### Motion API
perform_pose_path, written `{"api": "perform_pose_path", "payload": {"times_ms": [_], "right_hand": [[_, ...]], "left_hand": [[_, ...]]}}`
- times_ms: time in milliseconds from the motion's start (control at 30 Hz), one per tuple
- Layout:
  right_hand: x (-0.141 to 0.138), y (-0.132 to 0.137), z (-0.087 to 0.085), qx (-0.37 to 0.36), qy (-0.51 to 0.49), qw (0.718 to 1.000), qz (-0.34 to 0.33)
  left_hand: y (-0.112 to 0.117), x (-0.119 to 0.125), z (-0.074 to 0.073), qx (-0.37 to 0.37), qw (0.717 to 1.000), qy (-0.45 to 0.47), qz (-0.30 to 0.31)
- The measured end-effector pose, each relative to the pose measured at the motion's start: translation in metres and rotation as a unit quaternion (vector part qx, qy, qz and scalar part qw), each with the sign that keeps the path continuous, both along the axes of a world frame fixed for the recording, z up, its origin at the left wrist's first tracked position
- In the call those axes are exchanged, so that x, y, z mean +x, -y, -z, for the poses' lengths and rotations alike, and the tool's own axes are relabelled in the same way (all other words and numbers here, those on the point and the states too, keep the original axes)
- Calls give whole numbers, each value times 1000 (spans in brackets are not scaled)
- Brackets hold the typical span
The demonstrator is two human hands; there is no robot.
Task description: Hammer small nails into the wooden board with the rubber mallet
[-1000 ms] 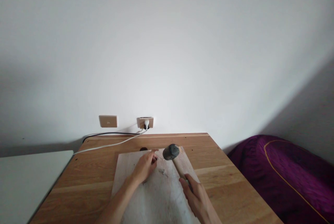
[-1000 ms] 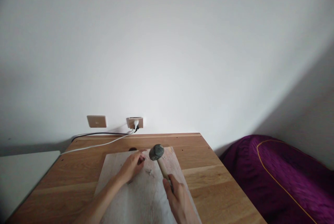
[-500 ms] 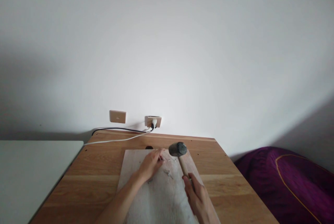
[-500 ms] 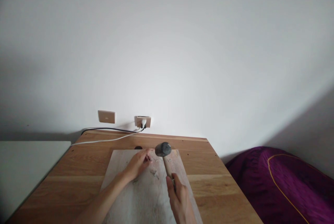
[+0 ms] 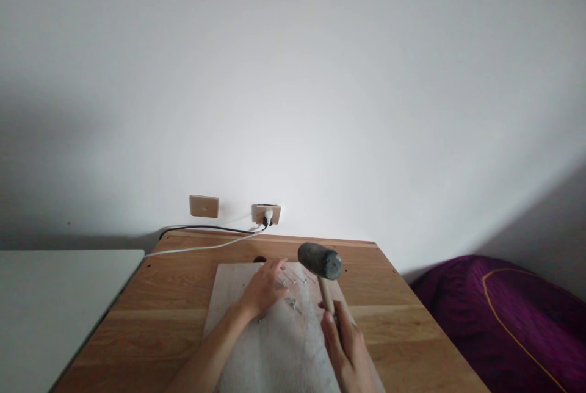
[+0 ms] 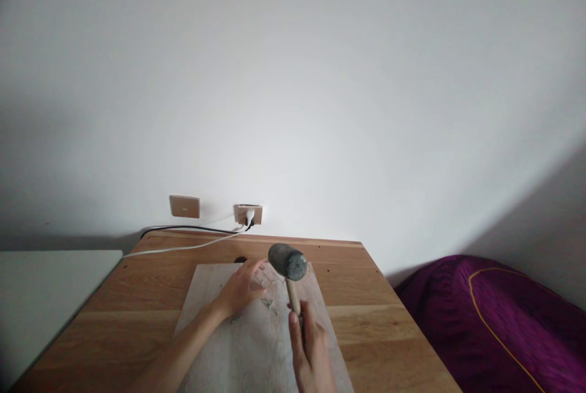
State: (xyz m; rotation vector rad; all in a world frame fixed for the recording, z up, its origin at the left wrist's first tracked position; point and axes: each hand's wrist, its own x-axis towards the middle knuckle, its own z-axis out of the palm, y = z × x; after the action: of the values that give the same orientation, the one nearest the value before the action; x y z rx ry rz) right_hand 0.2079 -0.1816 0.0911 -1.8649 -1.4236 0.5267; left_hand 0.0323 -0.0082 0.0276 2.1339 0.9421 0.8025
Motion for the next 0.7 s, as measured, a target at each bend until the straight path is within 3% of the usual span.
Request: {"api": "perform_pose_path", "payload": {"times_ms": [133,267,600,700], "right_hand": [[-6,-11,20,-75,1,996,-52],[-3,-12,30,-68,-19,997,-17],[0,-3,13,-69,-45,996,-32],[-4,-1,3,-26,-40,999,-7]], "left_hand": [[0,-1,5,11,1000,27,0],[0,-2,7,13,999,29,-6],[-2,1,0,-15,1000,18,-7],[-3,0,-2,-13,1000,11,12]]}}
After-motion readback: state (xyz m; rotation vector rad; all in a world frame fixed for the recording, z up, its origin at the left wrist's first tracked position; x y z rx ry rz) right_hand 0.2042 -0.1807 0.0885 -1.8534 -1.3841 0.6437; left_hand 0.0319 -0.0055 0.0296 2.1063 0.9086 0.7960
